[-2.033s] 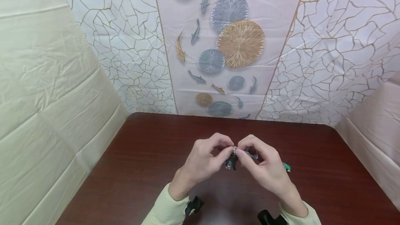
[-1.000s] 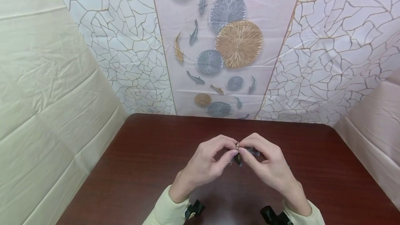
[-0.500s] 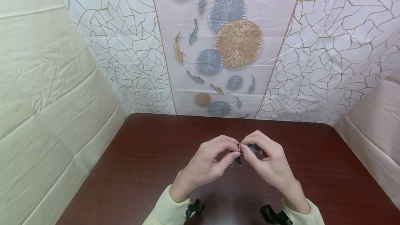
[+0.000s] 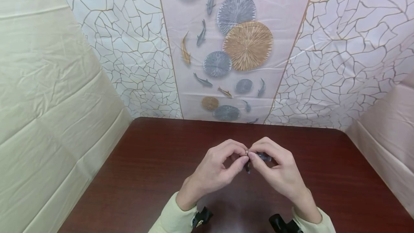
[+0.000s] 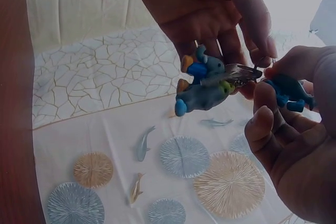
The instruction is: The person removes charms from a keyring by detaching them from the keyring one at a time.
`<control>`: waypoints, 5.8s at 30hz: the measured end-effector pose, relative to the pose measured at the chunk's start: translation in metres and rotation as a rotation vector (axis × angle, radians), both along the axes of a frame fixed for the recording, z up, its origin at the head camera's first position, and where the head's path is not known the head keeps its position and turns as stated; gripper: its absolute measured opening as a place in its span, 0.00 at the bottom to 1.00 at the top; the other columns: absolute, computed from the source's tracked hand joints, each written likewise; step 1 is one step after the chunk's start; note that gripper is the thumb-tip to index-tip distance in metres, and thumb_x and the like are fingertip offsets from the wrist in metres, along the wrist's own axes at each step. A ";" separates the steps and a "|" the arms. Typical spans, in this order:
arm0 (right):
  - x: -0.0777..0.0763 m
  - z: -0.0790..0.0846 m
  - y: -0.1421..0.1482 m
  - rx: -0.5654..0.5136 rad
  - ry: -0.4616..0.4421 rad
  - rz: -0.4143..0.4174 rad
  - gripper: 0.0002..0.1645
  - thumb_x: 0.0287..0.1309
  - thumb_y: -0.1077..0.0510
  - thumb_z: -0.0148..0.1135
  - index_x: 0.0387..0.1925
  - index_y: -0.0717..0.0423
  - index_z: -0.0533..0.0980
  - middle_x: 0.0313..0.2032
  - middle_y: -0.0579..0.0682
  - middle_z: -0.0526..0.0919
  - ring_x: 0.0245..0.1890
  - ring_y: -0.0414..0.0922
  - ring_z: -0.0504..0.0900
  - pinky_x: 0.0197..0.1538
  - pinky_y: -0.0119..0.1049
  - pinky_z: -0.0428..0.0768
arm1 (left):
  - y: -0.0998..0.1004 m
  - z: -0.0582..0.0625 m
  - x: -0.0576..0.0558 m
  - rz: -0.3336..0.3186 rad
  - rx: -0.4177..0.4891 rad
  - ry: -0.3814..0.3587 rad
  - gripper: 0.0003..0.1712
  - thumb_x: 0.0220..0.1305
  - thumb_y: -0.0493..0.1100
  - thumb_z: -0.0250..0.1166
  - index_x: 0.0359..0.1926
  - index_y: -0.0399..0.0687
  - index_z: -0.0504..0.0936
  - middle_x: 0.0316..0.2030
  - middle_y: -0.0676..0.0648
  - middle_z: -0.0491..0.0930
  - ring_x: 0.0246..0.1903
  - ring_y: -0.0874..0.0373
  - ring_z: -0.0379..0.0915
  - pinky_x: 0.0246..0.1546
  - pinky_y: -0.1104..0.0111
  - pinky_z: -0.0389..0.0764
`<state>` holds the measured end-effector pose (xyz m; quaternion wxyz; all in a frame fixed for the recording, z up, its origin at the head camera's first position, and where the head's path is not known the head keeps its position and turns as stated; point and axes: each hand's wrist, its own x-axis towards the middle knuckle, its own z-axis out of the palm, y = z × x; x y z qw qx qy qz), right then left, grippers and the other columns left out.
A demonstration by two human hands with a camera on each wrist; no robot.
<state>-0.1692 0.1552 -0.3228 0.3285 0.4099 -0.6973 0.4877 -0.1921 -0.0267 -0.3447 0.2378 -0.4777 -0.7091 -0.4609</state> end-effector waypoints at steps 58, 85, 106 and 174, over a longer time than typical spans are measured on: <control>0.000 0.000 -0.003 -0.020 -0.022 0.041 0.10 0.53 0.77 0.62 0.33 0.63 0.79 0.30 0.52 0.78 0.30 0.36 0.74 0.28 0.27 0.71 | -0.001 -0.002 -0.003 0.037 0.044 0.004 0.02 0.65 0.38 0.64 0.36 0.46 0.83 0.44 0.49 0.81 0.44 0.64 0.76 0.37 0.80 0.79; 0.001 0.003 -0.004 -0.027 -0.014 0.028 0.14 0.49 0.80 0.62 0.33 0.63 0.80 0.29 0.51 0.78 0.30 0.36 0.74 0.30 0.27 0.71 | -0.001 -0.001 -0.003 0.060 0.043 0.013 0.02 0.66 0.38 0.64 0.36 0.46 0.83 0.46 0.49 0.79 0.43 0.64 0.75 0.39 0.76 0.80; 0.000 0.001 -0.001 -0.035 -0.041 -0.022 0.10 0.52 0.77 0.63 0.32 0.62 0.80 0.28 0.52 0.78 0.30 0.36 0.73 0.30 0.27 0.70 | 0.003 -0.004 -0.004 0.055 0.033 0.074 0.02 0.64 0.38 0.66 0.37 0.46 0.84 0.43 0.50 0.73 0.43 0.63 0.74 0.44 0.77 0.78; -0.020 -0.023 0.044 0.242 -0.210 -0.228 0.20 0.52 0.71 0.68 0.33 0.40 0.80 0.29 0.35 0.79 0.26 0.29 0.73 0.28 0.22 0.71 | 0.003 -0.009 -0.008 0.100 0.174 -0.051 0.02 0.65 0.35 0.63 0.39 0.43 0.80 0.36 0.48 0.77 0.25 0.65 0.73 0.24 0.80 0.75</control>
